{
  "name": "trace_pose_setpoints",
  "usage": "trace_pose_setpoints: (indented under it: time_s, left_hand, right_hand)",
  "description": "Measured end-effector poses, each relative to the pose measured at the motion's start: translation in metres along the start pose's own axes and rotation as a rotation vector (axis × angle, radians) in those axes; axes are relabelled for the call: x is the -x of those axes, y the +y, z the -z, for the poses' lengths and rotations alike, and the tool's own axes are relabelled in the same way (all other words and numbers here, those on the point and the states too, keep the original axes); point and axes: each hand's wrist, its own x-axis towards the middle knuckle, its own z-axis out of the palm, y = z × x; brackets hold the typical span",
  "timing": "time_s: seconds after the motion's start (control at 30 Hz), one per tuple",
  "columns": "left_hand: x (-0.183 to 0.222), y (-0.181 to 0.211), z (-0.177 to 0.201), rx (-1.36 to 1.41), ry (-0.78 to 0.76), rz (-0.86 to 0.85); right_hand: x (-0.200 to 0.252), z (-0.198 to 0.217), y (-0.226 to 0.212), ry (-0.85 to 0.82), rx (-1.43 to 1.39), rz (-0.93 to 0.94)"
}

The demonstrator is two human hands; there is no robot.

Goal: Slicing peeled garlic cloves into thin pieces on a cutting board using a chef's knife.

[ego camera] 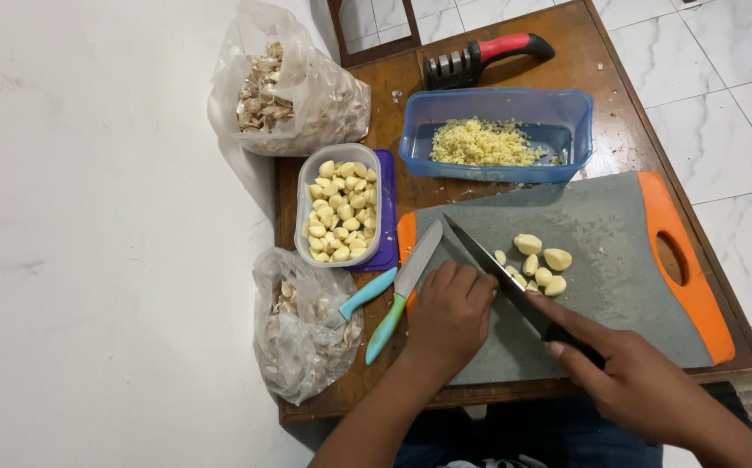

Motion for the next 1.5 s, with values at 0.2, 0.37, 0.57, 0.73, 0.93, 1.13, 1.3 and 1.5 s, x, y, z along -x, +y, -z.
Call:
trace_pose_setpoints:
  time_s: [0.2,0.37,0.57,0.73,0.93,1.13,1.3,1.5]
  left_hand:
    - [-0.024,-0.008,-0.01,0.255,-0.049,0.047]
    - [-0.053,-0.027,-0.023,0.326,-0.262,0.168]
    - [-0.075,-0.027,-0.053,0.28,-0.583,0.555]
    - [-0.035,-0.02,-0.025,0.377,-0.226,0.35]
    - [0.009,0.014,0.035,0.35,0.151,0.601]
    - [0.062,0.023,0.051,0.152,0.373,0.452]
    - [0.069,0.022,0.048,0.226,0.261,0.444]
    - [0.056,0.017,0.039,0.389,-0.031,0.395]
  right_hand:
    - [-0.001,0.019,0.027,0.094,-0.308,0.006]
    - [0.0,0.04,0.046,0.04,-0.524,-0.021]
    - [-0.025,0.041,0.072,0.008,-0.549,0.011]
    - [-0.032,0.046,0.068,0.012,-0.511,0.032]
    - [-0.04,0.047,0.066,0.145,-0.025,0.089]
    - [-0.041,0.048,0.046,0.008,0.234,0.133]
    - [-0.045,0.049,0.034,0.06,0.39,0.207]
    - [-0.039,0.05,0.023,0.109,0.261,0.158]
